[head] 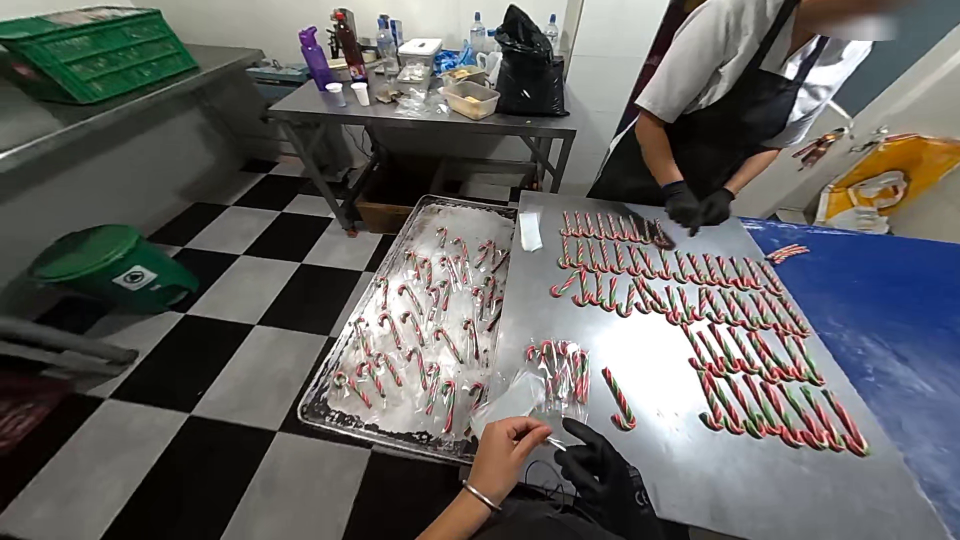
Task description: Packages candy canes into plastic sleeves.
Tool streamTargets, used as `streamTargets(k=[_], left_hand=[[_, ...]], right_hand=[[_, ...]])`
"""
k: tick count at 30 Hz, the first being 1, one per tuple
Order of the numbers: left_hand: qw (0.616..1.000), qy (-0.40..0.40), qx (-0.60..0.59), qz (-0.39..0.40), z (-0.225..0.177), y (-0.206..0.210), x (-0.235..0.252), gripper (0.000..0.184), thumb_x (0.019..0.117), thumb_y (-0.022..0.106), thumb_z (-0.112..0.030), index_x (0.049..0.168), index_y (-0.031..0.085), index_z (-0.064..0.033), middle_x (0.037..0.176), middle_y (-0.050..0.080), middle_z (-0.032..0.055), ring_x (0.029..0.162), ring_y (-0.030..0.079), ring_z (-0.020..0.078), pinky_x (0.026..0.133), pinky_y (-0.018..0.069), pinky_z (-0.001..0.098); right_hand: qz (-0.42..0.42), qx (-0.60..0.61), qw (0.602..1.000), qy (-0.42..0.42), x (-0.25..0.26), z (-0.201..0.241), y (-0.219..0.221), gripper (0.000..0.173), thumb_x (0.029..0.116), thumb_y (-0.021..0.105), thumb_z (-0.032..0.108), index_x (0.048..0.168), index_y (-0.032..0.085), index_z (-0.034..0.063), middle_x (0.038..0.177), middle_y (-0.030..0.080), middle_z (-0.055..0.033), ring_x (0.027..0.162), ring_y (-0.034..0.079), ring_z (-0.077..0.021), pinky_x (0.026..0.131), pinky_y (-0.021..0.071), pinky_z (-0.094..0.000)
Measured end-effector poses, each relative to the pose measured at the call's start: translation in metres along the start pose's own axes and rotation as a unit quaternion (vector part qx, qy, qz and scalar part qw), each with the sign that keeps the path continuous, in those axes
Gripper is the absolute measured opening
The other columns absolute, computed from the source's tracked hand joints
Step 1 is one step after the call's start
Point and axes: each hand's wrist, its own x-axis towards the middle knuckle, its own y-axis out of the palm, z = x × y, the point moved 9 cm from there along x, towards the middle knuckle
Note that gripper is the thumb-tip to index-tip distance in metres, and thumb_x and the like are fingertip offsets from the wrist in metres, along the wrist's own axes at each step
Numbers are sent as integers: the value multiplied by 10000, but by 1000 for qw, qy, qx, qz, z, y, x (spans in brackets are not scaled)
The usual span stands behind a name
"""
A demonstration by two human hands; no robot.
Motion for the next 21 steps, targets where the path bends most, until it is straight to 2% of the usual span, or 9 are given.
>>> streamTargets(k=[2, 5, 7, 8, 10, 13, 17, 19, 21], left_hand=[[999, 4, 2, 44, 3, 3, -6, 292, 1046, 594, -253, 1190, 759, -60, 1084, 774, 43, 970, 720, 55, 950, 556, 262], [998, -39, -48, 5, 10, -1, -15, 199, 967, 709, -218, 1054, 794, -61, 926, 785, 5, 826, 723, 24, 830, 585, 222], [989, -96, -105, -35, 23, -4, -19, 144, 908, 777, -175, 940, 788, -35, 812, 772, 3, 734, 724, 40, 751, 606, 228], [985, -113, -121, -44, 27, -4, -20, 140, 910, 776, -167, 927, 778, -28, 791, 766, 3, 714, 721, 45, 727, 605, 229], [987, -103, -121, -31, 26, -4, -16, 155, 954, 724, -182, 981, 767, -36, 844, 766, -8, 753, 711, 27, 752, 594, 216], [994, -73, -68, 33, 14, -2, -6, 257, 1013, 649, -245, 1140, 769, -58, 998, 773, -2, 859, 701, 9, 850, 569, 216], [984, -117, -127, -29, 5, -7, 2, 136, 935, 748, -148, 949, 775, -16, 798, 766, 7, 706, 723, 48, 706, 609, 220], [969, -165, -184, -27, 10, -3, 2, 171, 999, 672, -155, 974, 731, 4, 841, 761, 31, 781, 731, 86, 750, 605, 256], [958, -154, -240, -36, 10, -4, 4, 307, 1089, 492, -194, 1082, 699, 33, 971, 760, 73, 911, 737, 136, 842, 609, 308]], right_hand=[[-3, 27, 989, -144, 4, -19, 1, 490, 936, 674, 74, 1343, 513, -146, 989, 758, -151, 802, 747, -155, 711, 622, -306], [29, 30, 999, -35, -9, 3, 3, 508, 920, 675, 21, 1401, 528, -48, 1006, 757, -95, 846, 722, -134, 794, 579, -306], [7, 92, 958, -272, -8, -8, 9, 461, 903, 687, 41, 1271, 547, -197, 908, 770, -125, 728, 738, -94, 620, 590, -197], [16, 104, 957, -271, -9, -8, 12, 455, 906, 684, 35, 1264, 542, -207, 910, 765, -134, 723, 730, -92, 620, 585, -193], [31, 31, 998, -53, -14, 16, 12, 458, 912, 667, 35, 1340, 560, -89, 953, 757, -94, 765, 707, -97, 718, 573, -247], [-29, -14, 994, -107, -20, 44, 5, 414, 907, 649, 42, 1261, 589, -164, 914, 760, -149, 744, 723, -105, 700, 582, -237], [-18, -18, 996, -80, -20, 70, -5, 398, 903, 656, 32, 1268, 611, -120, 925, 764, -118, 785, 725, -111, 749, 579, -252], [-11, 0, 983, -184, -14, 58, -6, 398, 912, 668, 59, 1249, 599, -142, 903, 768, -102, 765, 734, -97, 707, 602, -224], [-13, -8, 994, -112, -12, 57, -6, 392, 905, 676, 33, 1269, 616, -97, 923, 773, -79, 789, 734, -96, 741, 596, -243]])
